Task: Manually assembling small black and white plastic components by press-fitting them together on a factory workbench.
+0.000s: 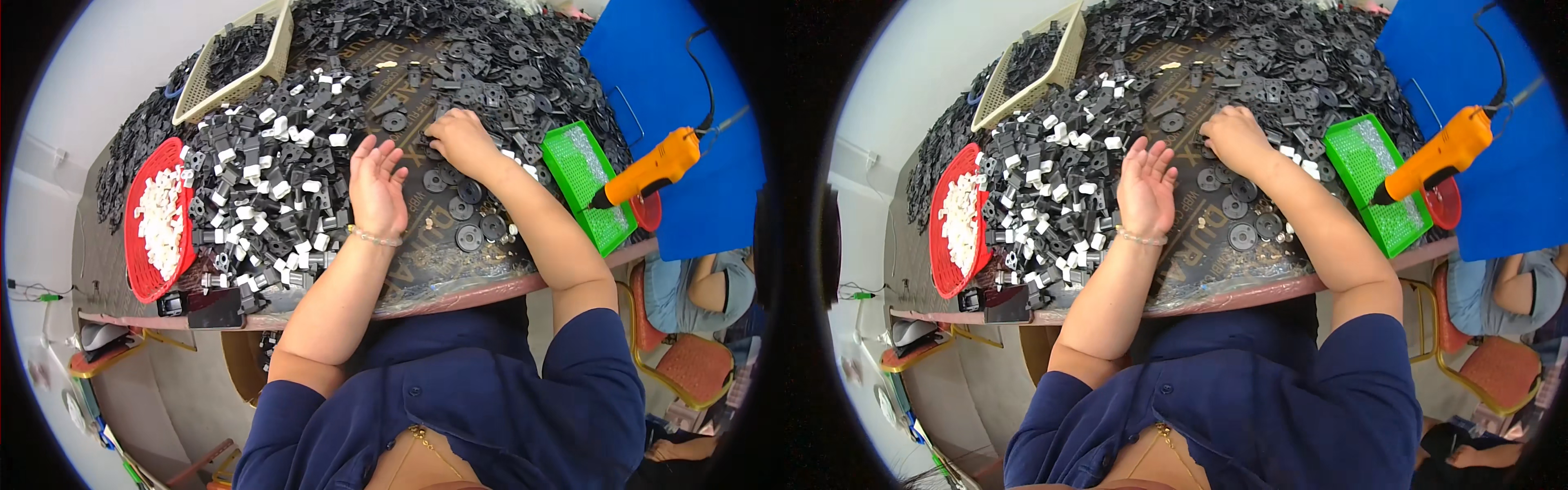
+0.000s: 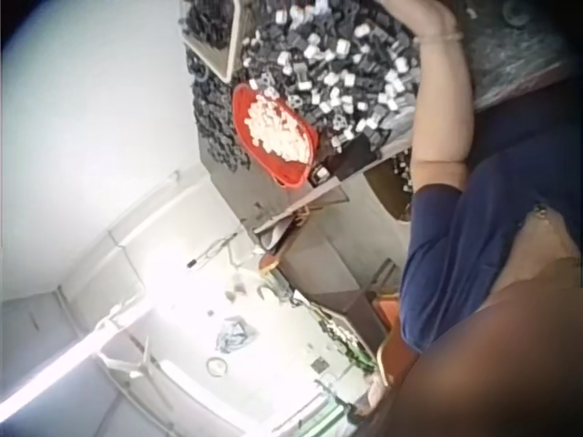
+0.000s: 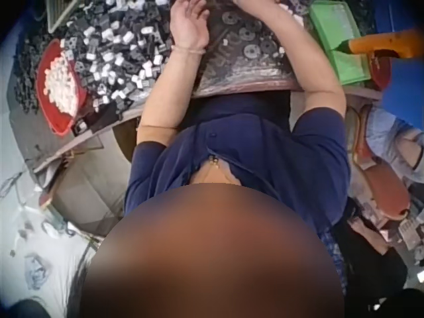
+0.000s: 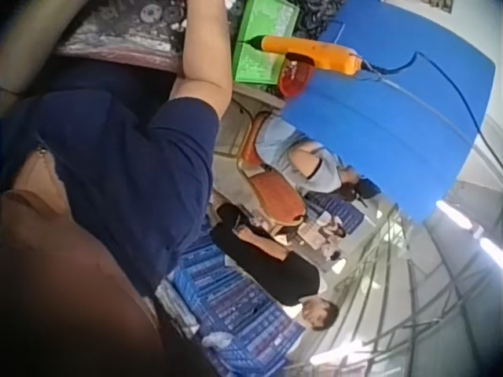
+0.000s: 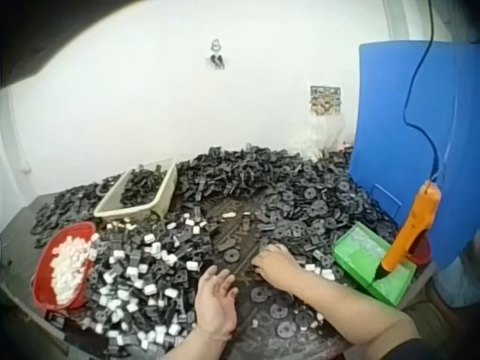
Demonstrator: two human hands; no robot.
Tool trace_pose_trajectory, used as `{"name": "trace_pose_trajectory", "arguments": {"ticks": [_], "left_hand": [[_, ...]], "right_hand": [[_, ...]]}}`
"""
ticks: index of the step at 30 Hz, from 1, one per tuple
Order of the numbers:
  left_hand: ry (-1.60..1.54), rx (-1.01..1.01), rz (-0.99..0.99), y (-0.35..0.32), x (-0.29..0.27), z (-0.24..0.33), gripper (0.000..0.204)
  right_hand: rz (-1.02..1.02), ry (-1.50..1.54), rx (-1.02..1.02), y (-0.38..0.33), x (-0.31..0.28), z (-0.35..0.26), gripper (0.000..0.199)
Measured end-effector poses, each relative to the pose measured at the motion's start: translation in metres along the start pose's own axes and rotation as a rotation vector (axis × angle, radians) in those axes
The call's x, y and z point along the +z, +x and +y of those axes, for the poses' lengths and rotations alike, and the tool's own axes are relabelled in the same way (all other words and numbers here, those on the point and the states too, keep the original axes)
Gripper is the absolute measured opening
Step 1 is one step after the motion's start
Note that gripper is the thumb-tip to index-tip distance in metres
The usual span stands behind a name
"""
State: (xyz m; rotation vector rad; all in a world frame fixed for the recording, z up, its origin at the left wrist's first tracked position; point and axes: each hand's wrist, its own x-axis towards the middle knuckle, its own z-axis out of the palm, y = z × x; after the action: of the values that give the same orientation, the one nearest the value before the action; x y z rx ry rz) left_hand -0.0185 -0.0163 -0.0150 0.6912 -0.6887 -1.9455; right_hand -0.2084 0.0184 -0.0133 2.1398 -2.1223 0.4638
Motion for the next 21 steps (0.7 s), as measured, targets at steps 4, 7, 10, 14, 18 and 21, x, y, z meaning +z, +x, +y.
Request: {"name": "trace_pose_trajectory", "arguments": {"ticks": [4,7,10,14,18,21], "left_hand": [[0.165,0.039,-0.141,-0.005,0.003,0.001,0.056],[0.216,0.031,-0.170,-0.010,0.009,-0.004,0.056],[0.223,0.003,-0.171,-0.011,0.009,-0.009,0.055],[0.271,0.049,-0.158,-0.010,0.006,-0.006,0.051],[0.299,0.081,-0.131,-0.007,0.006,-0.002,0.049],[0.293,0.097,-0.122,-0.008,0.010,0.001,0.050]], "right_hand": [[0.193,0.368,0.059,-0.010,-0.024,-0.013,0.027],[0.230,0.422,0.068,-0.007,-0.033,-0.004,0.029],[0.278,0.193,0.196,0.018,-0.027,0.008,0.042],[0.302,0.087,0.064,0.073,0.000,-0.001,0.027],[-0.095,-0.131,-0.118,0.107,0.016,-0.001,0.023],[-0.207,-0.145,-0.126,0.111,0.019,0.006,0.021]]}}
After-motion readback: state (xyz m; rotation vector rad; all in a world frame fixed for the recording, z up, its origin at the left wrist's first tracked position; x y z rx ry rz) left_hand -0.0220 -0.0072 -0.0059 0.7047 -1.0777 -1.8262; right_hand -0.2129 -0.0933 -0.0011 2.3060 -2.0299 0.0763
